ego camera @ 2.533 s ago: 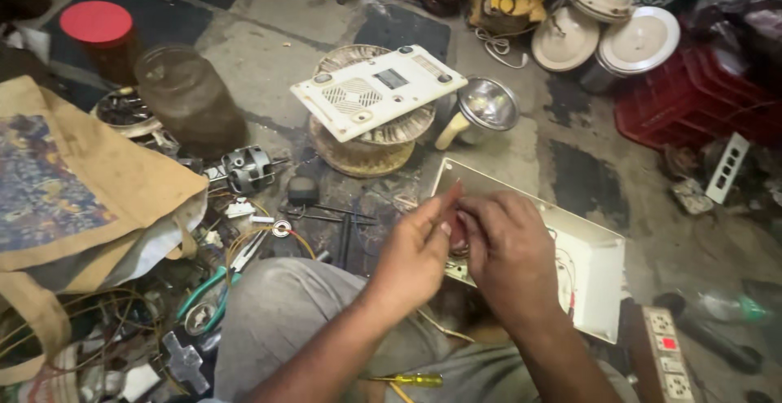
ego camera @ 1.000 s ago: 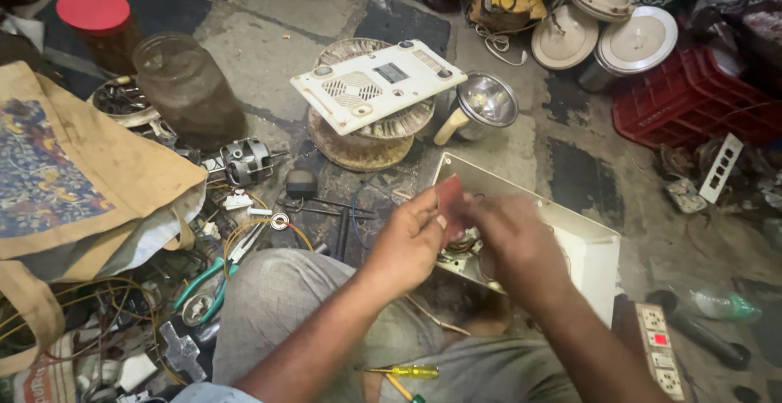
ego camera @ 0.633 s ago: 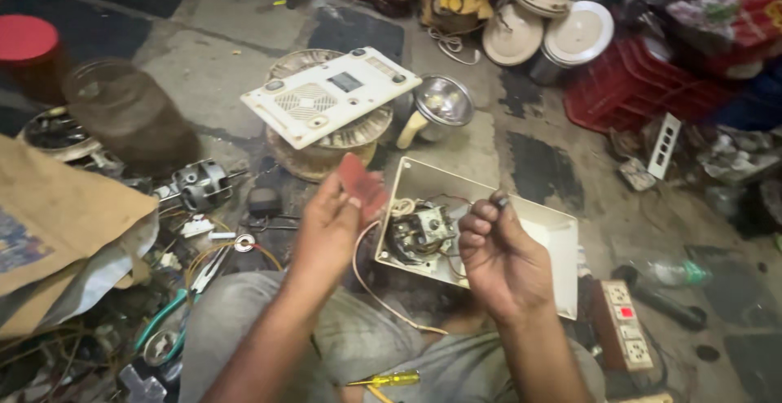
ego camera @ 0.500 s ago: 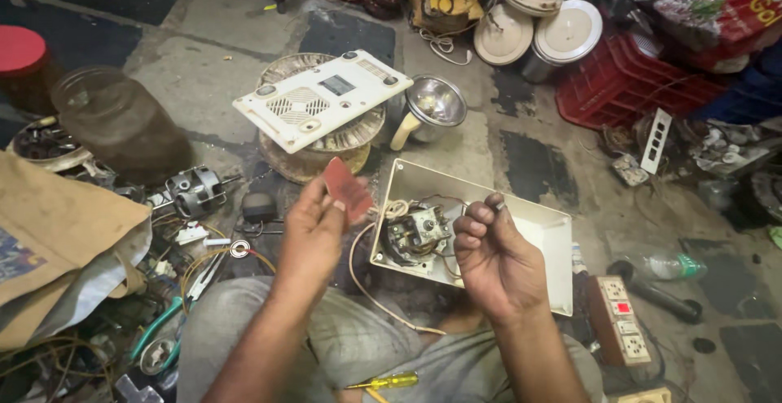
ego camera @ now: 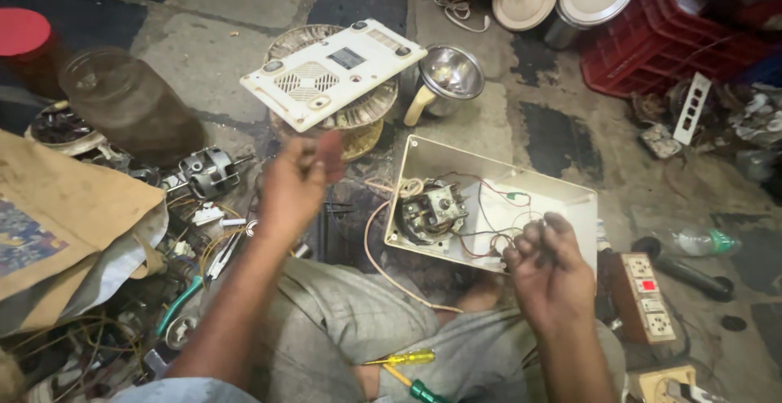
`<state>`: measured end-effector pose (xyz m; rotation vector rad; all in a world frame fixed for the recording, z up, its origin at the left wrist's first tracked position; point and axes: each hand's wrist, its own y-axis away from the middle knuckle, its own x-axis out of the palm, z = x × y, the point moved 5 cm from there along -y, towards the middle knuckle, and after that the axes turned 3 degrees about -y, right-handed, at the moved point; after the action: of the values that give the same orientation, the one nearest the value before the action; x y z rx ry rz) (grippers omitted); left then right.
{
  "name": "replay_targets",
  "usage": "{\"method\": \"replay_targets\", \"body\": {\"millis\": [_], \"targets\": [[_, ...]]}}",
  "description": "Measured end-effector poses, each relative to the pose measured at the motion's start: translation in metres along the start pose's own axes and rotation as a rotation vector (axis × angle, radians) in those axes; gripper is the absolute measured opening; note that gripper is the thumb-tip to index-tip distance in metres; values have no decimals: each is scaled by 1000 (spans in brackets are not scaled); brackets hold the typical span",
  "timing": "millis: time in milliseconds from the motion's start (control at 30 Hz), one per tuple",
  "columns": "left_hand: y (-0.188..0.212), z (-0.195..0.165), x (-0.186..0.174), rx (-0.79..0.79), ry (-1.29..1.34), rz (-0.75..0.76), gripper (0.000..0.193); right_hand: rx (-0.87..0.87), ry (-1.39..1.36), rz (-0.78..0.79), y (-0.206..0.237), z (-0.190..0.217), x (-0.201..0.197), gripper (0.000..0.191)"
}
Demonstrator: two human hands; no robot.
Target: The person sits on the floor and uses a screwdriver to adjust and tighten screws on a small motor inside a white box. They manipulate wires and components within the box, occasionally reaching for tools and parts from the surrounding clutter.
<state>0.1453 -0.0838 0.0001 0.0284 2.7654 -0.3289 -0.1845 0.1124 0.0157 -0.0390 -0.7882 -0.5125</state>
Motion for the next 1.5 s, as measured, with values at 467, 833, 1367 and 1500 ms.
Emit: {"method": "replay_targets", "body": {"millis": [467,833,1367,1500], "targets": [[109,-88,124,-392,764,372,14,175,451,154,15,-30,1,45],[177,-64,155,-970,1526,211,50,-326,792,393,79,-34,63,22],[84,-38,90,-146,-296,256,34,-447,1683,477,-88,-25,89,18],[79,-36,92,-96,-331,258,29,-845,1802,887,-81,-27,102,25]]}}
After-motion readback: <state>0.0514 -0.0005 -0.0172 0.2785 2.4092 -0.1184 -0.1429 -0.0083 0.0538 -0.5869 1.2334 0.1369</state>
